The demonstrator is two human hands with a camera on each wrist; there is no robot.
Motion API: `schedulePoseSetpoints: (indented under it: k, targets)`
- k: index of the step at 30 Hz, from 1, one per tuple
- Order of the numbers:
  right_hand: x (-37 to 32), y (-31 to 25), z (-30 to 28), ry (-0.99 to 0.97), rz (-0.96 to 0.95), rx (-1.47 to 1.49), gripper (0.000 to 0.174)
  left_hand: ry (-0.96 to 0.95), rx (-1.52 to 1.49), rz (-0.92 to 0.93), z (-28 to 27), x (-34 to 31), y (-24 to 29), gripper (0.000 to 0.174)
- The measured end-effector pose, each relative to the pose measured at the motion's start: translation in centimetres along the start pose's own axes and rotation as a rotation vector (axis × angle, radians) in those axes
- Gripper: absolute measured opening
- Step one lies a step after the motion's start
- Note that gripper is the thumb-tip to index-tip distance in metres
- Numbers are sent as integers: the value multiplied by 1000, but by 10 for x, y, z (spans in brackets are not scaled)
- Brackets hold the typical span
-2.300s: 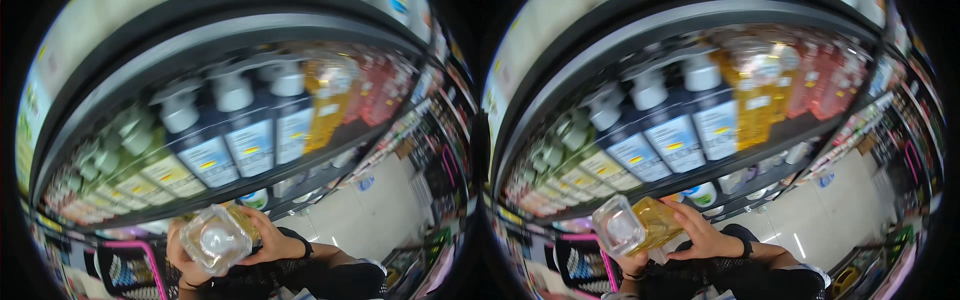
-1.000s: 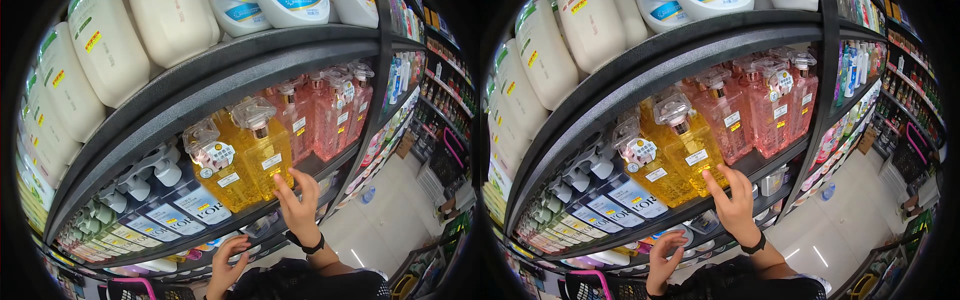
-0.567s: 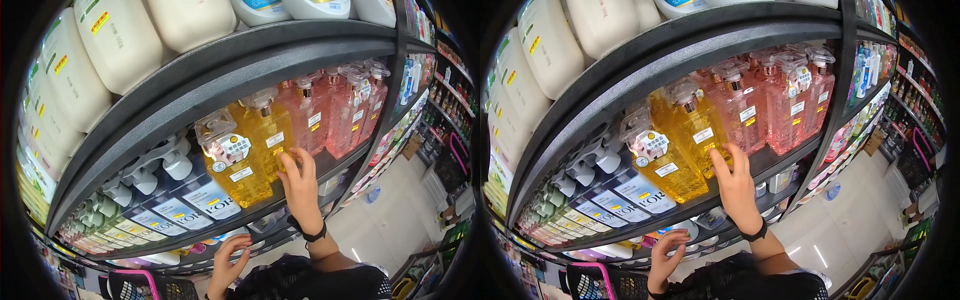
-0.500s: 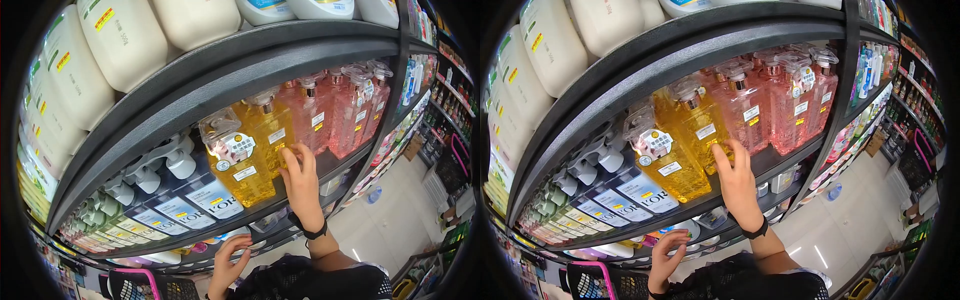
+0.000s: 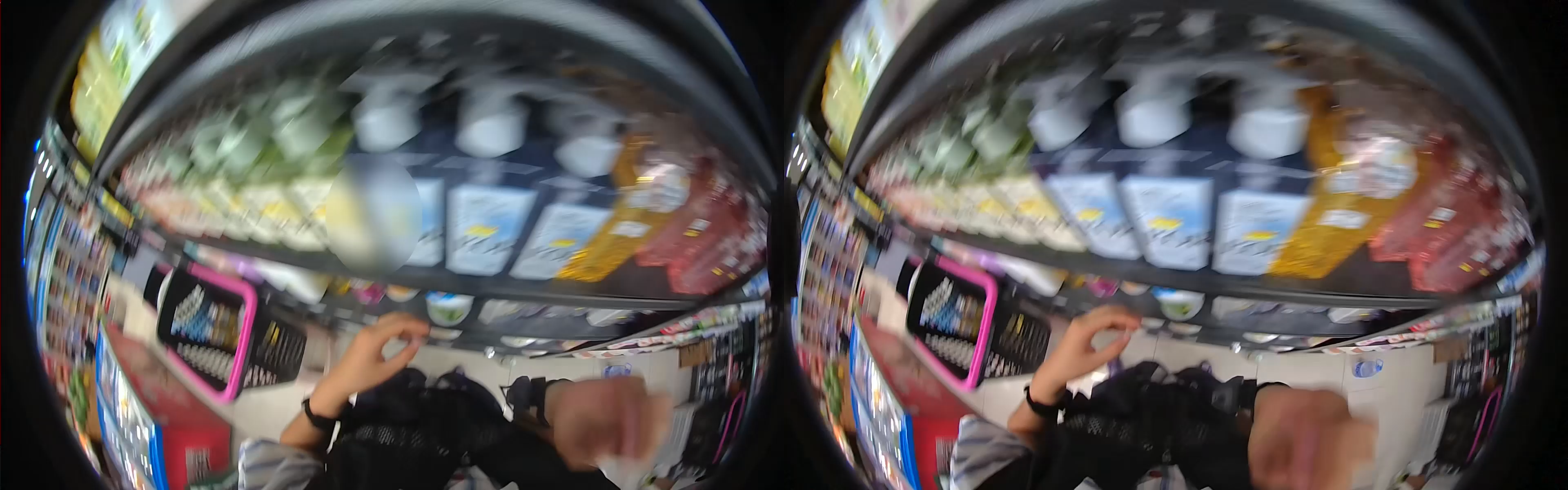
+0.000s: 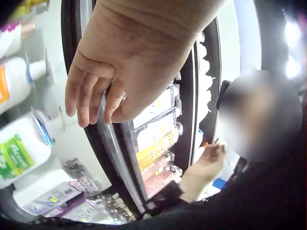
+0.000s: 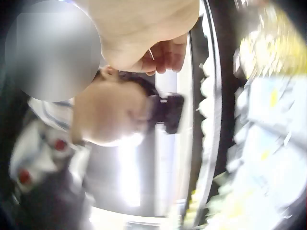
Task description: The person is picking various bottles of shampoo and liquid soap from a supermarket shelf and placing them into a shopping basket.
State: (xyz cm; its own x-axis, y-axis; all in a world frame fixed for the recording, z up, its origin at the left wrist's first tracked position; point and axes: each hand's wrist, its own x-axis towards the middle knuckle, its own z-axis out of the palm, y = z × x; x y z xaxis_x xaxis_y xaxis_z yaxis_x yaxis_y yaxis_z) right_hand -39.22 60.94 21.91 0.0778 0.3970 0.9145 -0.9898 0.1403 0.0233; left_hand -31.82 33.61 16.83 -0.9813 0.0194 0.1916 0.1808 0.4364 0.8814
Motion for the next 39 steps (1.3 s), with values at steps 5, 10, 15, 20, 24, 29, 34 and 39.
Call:
schedulePoseSetpoints:
  k: [5,10,15,20,24,29,34,39]
  targets:
    - [16,-59,124,254,-165,1030,41,147,51,-144,-64,-55,-36,23]
    - [-9,-81,181,23,82,691,29,508,48,-374,-158,-133,-92,18]
    - [-37,-113,244,60,173,885,31,863,-112,-551,-253,-232,-164,16]
    - [-55,-142,269,-93,288,855,38,942,-247,-921,-345,-302,-270,23]
    - [-74,-161,296,-168,308,846,31,828,-317,-1176,-385,-338,-385,31]
    - [-94,-174,340,-304,310,818,23,628,-467,-1347,-390,-385,-549,43]
    - [-104,-188,351,-414,311,717,15,713,-195,-1219,-336,-391,-627,106]
    - [-130,-171,375,-458,308,739,8,773,17,-1023,-295,-379,-651,119]
